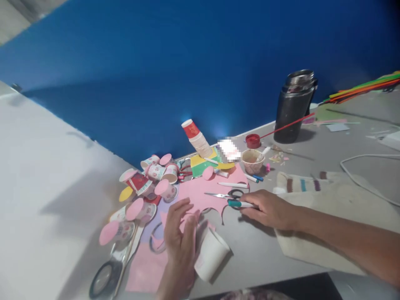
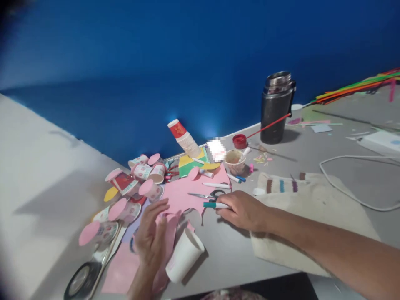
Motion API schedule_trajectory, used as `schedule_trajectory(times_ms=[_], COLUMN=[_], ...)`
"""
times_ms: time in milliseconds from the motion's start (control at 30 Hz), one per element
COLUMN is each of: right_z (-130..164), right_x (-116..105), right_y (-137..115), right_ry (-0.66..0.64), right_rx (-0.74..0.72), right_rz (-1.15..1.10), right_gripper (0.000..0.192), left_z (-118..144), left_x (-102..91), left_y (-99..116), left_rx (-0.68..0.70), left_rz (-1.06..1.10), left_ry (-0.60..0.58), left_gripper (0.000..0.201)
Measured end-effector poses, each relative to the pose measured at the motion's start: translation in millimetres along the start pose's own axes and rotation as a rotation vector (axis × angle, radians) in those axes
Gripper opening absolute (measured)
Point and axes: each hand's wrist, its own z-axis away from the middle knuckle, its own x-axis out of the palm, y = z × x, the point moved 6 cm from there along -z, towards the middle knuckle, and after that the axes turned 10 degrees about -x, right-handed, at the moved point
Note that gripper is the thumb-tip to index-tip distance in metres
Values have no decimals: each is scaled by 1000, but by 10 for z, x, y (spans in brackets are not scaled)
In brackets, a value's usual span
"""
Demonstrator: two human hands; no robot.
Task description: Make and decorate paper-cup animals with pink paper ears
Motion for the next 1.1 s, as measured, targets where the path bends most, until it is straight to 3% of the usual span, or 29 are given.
schedule_trajectory(times_ms=[67, 133, 200, 267, 367, 433, 533, 600, 767, 933, 1100], right_z=[3, 7, 15, 26, 56, 90, 175, 212, 119, -5, -5], right_x=[49, 78, 96, 91, 130, 251, 520, 641, 652, 493, 525], right_y=[6, 15, 25, 23, -7, -67, -254, -365, -428, -262, -164], right_ry=[-25, -37, -49, -26, -26, -132, -407, -508, -398, -219, -197], right_rx=[-28, -51, -50, -33, 32, 91, 145, 143, 126, 243, 257], right_rz=[33, 35, 24, 22, -78, -267, -512, -500, -376, -548, -769], right_gripper=[25, 28, 32, 34, 34, 36, 36, 29, 20, 30, 46], left_z=[112, 266, 522, 846, 1233, 1345, 1347, 1310, 1181, 949, 731], left_x=[-149, -290, -388, -392, -360, -301, -198, -156, -133, -87, 34], left_y=[-36, -43, -40, -76, -151, -160, -181, -202, -205, -109, 7], left_rx=[-35, -30, -21, -85, -214, -210, -195, -211, -290, -436, -551], left_rz=[-32, -74, -136, -216, -276, -272, -254, -227, -166, 85, 287], left_ry=[65, -1, -113, -255, -283, -265, -276, -288, -277, -338, -424], left_gripper=[19, 21, 42, 76, 84, 89, 93, 94, 93, 78, 73])
